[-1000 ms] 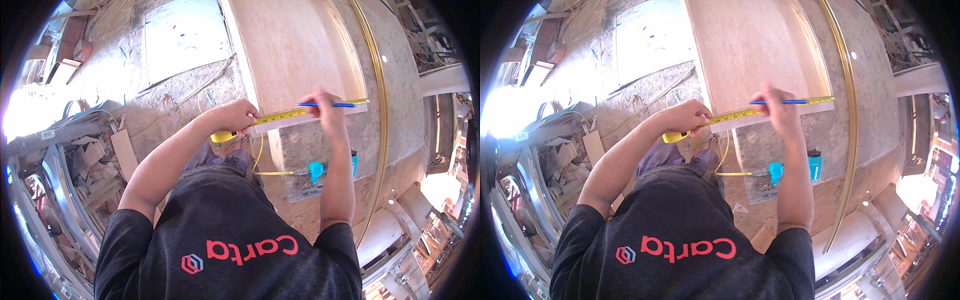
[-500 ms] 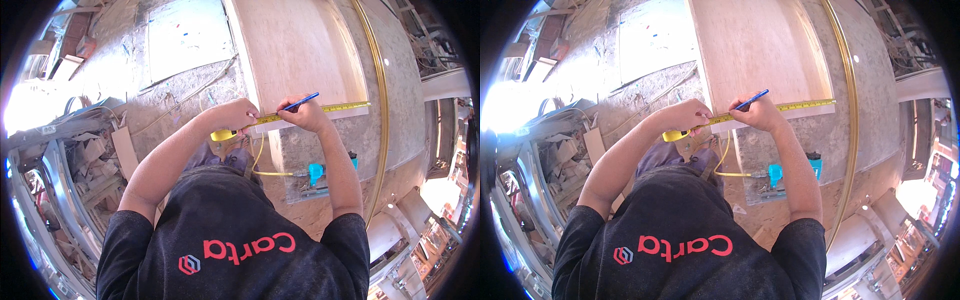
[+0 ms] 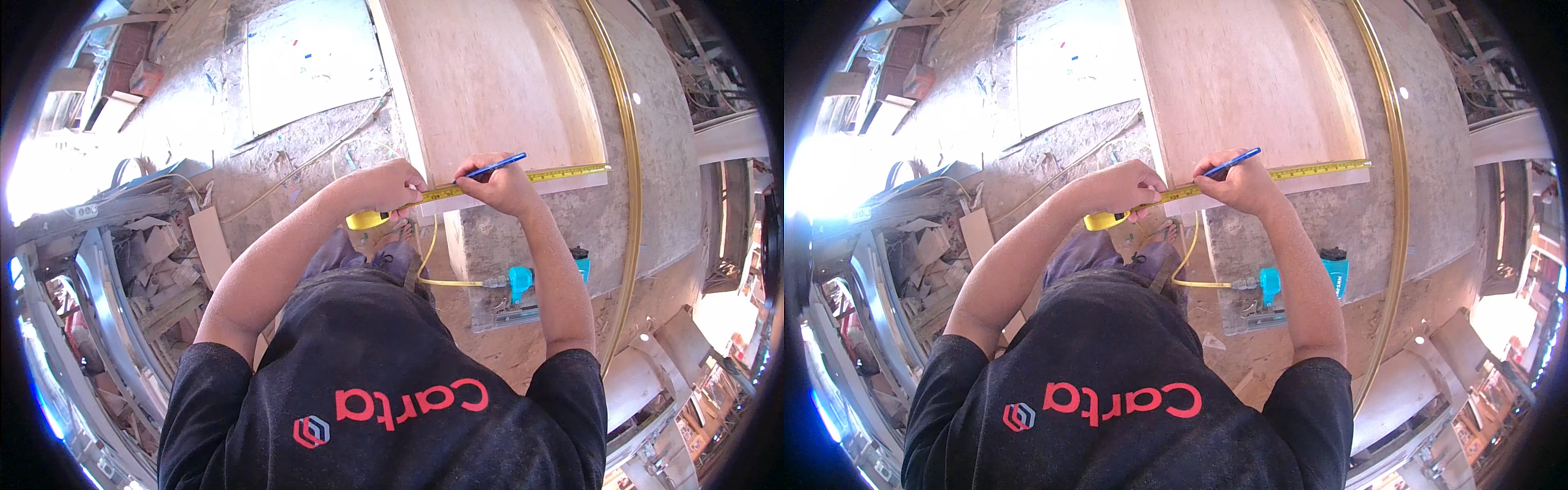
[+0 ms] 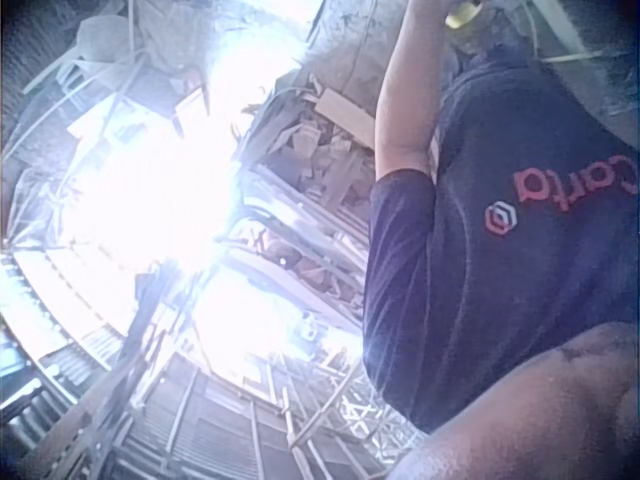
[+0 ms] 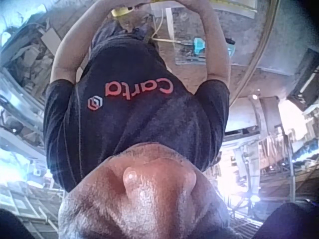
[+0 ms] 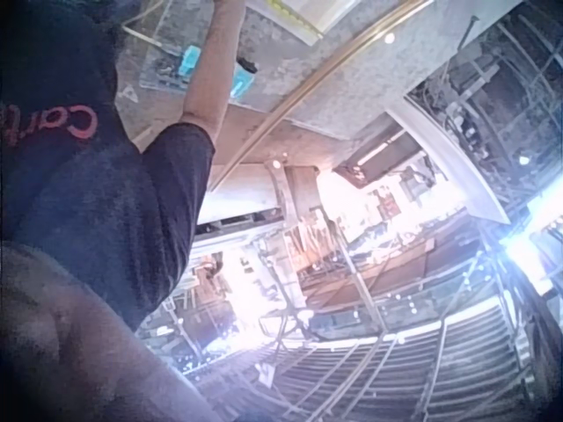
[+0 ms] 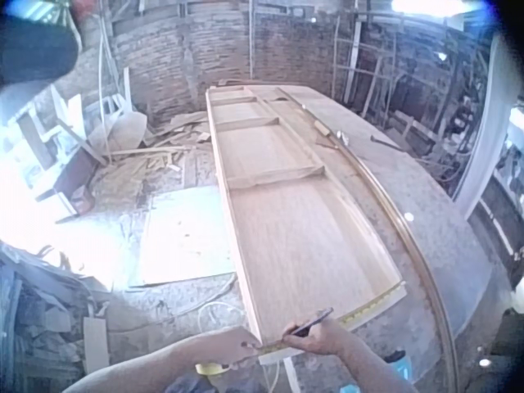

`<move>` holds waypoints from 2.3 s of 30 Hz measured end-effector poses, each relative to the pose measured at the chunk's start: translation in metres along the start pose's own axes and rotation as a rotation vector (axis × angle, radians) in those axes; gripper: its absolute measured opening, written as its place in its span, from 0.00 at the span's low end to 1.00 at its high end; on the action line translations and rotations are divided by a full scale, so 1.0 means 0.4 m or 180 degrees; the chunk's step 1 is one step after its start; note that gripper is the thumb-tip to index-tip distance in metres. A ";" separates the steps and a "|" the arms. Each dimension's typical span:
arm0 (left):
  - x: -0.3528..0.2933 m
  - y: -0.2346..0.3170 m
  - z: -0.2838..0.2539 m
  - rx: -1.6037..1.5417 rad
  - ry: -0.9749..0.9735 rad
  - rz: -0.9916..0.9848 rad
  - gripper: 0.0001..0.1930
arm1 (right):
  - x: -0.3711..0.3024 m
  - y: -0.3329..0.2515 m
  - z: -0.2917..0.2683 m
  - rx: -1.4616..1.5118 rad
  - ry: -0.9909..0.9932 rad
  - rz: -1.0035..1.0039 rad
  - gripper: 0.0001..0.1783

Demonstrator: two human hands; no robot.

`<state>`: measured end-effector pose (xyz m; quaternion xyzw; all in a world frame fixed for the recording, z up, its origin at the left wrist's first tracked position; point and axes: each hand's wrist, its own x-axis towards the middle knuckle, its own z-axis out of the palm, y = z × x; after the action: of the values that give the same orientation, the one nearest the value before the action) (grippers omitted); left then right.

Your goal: The person measures and marks a wooden frame with a tape measure and pen, then positions a wooden panel and secures it using a pneumatic nail gun. The person handles the frame, panel, and tools throughout the process.

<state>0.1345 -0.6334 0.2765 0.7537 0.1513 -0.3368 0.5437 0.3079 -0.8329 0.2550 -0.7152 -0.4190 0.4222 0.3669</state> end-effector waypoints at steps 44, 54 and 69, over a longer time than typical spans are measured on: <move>-0.364 -0.448 -0.555 -0.1339 0.0999 0.0523 0.09 | 0.426 -0.451 0.424 -0.0197 0.3830 -0.0596 0.13; -0.386 -0.579 -0.615 -0.1996 0.1147 0.0024 0.09 | 0.431 -0.513 0.594 -0.0410 0.2897 -0.0498 0.10; -0.250 -0.364 -0.479 -0.3326 0.0948 0.0813 0.08 | 0.121 -0.329 0.577 -0.0292 0.2071 -0.0442 0.07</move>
<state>0.0410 -0.3904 0.2739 0.4357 0.2808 -0.0384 0.8543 0.0735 -0.6993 0.2697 -0.7980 -0.3463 0.1265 0.4768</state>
